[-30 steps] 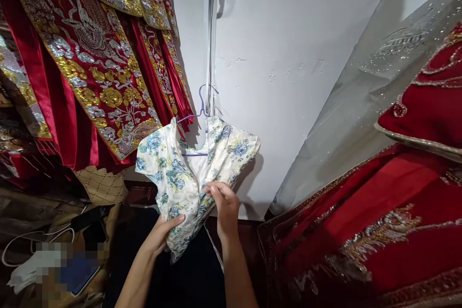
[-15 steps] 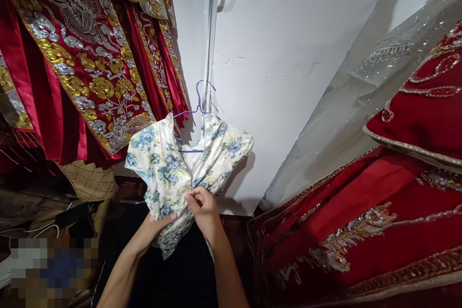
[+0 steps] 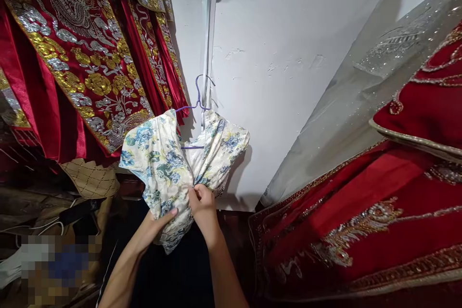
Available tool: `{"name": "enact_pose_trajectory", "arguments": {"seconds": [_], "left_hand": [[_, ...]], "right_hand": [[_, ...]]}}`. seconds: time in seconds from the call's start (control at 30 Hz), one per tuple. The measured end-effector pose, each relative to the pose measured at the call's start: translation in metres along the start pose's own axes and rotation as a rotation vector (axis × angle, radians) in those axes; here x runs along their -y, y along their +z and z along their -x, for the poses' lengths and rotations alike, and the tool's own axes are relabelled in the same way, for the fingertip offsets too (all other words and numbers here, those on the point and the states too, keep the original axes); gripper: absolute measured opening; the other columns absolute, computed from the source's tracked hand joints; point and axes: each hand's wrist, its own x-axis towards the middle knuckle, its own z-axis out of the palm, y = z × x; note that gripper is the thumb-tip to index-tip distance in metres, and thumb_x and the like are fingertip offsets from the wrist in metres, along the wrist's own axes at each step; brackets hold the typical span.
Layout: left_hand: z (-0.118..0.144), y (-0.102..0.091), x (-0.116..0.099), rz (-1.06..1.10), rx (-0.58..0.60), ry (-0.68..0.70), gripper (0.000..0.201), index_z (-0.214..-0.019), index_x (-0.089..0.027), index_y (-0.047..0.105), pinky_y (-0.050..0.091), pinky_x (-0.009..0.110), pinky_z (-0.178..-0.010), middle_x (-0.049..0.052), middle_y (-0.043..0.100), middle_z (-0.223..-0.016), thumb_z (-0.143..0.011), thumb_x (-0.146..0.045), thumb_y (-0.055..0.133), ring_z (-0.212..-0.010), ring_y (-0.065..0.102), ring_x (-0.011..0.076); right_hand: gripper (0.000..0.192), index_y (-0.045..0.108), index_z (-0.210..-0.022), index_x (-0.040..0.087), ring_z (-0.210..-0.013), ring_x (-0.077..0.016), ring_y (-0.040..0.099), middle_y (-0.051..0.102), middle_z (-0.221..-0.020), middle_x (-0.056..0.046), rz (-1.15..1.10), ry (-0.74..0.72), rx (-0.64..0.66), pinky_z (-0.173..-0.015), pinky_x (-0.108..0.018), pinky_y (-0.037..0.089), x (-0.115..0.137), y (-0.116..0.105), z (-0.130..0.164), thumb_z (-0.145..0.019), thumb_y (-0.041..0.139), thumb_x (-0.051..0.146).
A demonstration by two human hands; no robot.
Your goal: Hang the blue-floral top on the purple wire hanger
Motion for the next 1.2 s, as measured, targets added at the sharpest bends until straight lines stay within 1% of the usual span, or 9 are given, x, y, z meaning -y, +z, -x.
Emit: {"name": "enact_pose_trajectory", "arguments": {"seconds": [0.13, 0.2, 0.3, 0.4, 0.57, 0.73, 0.87, 1.03, 1.2], "left_hand": [[-0.004, 0.002, 0.005, -0.320, -0.493, 0.254, 0.069, -0.143, -0.020, 0.046, 0.030, 0.049, -0.118, 0.017, 0.048, -0.144, -0.085, -0.051, 0.067, -0.141, 0.039, 0.0355], [-0.002, 0.012, 0.004, -0.459, -0.600, 0.404, 0.069, -0.144, -0.022, 0.041, 0.027, 0.048, -0.119, 0.016, 0.040, -0.148, -0.086, -0.047, 0.067, -0.143, 0.033, 0.0339], [0.000, 0.033, 0.004, -0.523, -0.353, 0.512, 0.044, -0.130, -0.026, 0.053, 0.034, 0.042, -0.113, 0.012, 0.051, -0.135, -0.089, -0.038, 0.064, -0.132, 0.045, 0.0306], [-0.002, 0.047, 0.004, -0.533, -0.096, 0.486, 0.015, -0.104, -0.024, 0.061, 0.046, 0.036, -0.090, 0.008, 0.062, -0.102, -0.095, -0.032, 0.053, -0.100, 0.060, 0.0264], [-0.009, 0.046, 0.001, -0.585, -0.021, 0.543, 0.018, -0.083, -0.023, 0.059, 0.043, 0.032, -0.078, 0.006, 0.060, -0.086, -0.096, -0.029, 0.048, -0.084, 0.058, 0.0227], [-0.020, 0.041, 0.012, -0.735, 0.070, 0.591, 0.020, -0.081, -0.021, 0.055, 0.040, 0.028, -0.070, 0.003, 0.055, -0.082, -0.097, -0.025, 0.043, -0.073, 0.053, 0.0178], [-0.035, 0.035, 0.016, -0.866, 0.117, 0.592, 0.019, -0.079, -0.021, 0.054, 0.040, 0.026, -0.067, 0.002, 0.055, -0.080, -0.095, -0.022, 0.044, -0.073, 0.054, 0.0169], [-0.054, 0.037, -0.037, -0.819, 0.163, 0.618, 0.012, -0.100, -0.021, 0.064, 0.046, 0.029, -0.072, 0.003, 0.065, -0.086, -0.093, -0.024, 0.054, -0.080, 0.061, 0.0186], [-0.073, 0.061, -0.137, -0.617, -0.006, 1.021, 0.040, -0.140, -0.022, 0.050, 0.049, 0.030, -0.082, 0.005, 0.067, -0.099, -0.100, -0.025, 0.050, -0.085, 0.062, 0.0163]], "right_hand": [[0.027, 0.059, -0.064, 0.020, -0.048, -0.0125, 0.046, 0.055, -0.050, 0.002, -0.040, 0.031, 0.087, -0.050, -0.025, 0.034, 0.000, -0.007, 0.002, -0.086, 0.055, 0.035], [0.024, 0.064, -0.068, 0.019, -0.048, -0.0127, 0.049, 0.059, -0.050, 0.001, -0.057, 0.060, 0.130, -0.050, -0.024, 0.036, 0.004, -0.009, 0.005, -0.085, 0.055, 0.032], [0.023, 0.066, -0.067, 0.018, -0.048, -0.0128, 0.053, 0.061, -0.050, 0.000, -0.080, 0.080, 0.231, -0.052, -0.024, 0.039, 0.013, -0.010, 0.010, -0.084, 0.057, 0.030], [0.021, 0.068, -0.067, 0.017, -0.047, -0.0120, 0.054, 0.061, -0.049, 0.000, -0.118, 0.105, 0.306, -0.050, -0.023, 0.039, 0.019, -0.011, 0.015, -0.082, 0.057, 0.028], [0.025, 0.071, -0.071, 0.014, -0.038, -0.0078, 0.042, 0.061, -0.048, -0.001, -0.251, 0.168, 0.215, -0.040, -0.021, 0.026, 0.038, -0.030, -0.002, -0.081, 0.061, 0.034], [0.026, 0.073, -0.076, 0.014, -0.044, -0.0063, 0.041, 0.057, -0.055, 0.002, -0.467, 0.031, 0.110, -0.038, -0.020, 0.028, 0.098, -0.054, -0.067, -0.072, 0.079, 0.040], [0.021, 0.071, -0.077, 0.013, -0.042, -0.0036, 0.036, 0.051, -0.052, 0.005, -0.667, -0.073, 0.047, -0.037, -0.018, 0.024, 0.141, -0.054, -0.103, -0.072, 0.077, 0.033], [0.023, 0.070, -0.080, 0.016, -0.044, -0.0073, 0.046, 0.058, -0.053, 0.002, -0.460, -0.246, 0.021, -0.041, -0.019, 0.030, 0.143, -0.037, -0.092, -0.082, 0.068, 0.039], [0.020, 0.068, -0.076, 0.016, -0.046, -0.0092, 0.050, 0.060, -0.052, 0.002, -0.217, -0.376, 0.052, -0.046, -0.021, 0.035, 0.150, -0.035, -0.077, -0.086, 0.059, 0.031]]}}
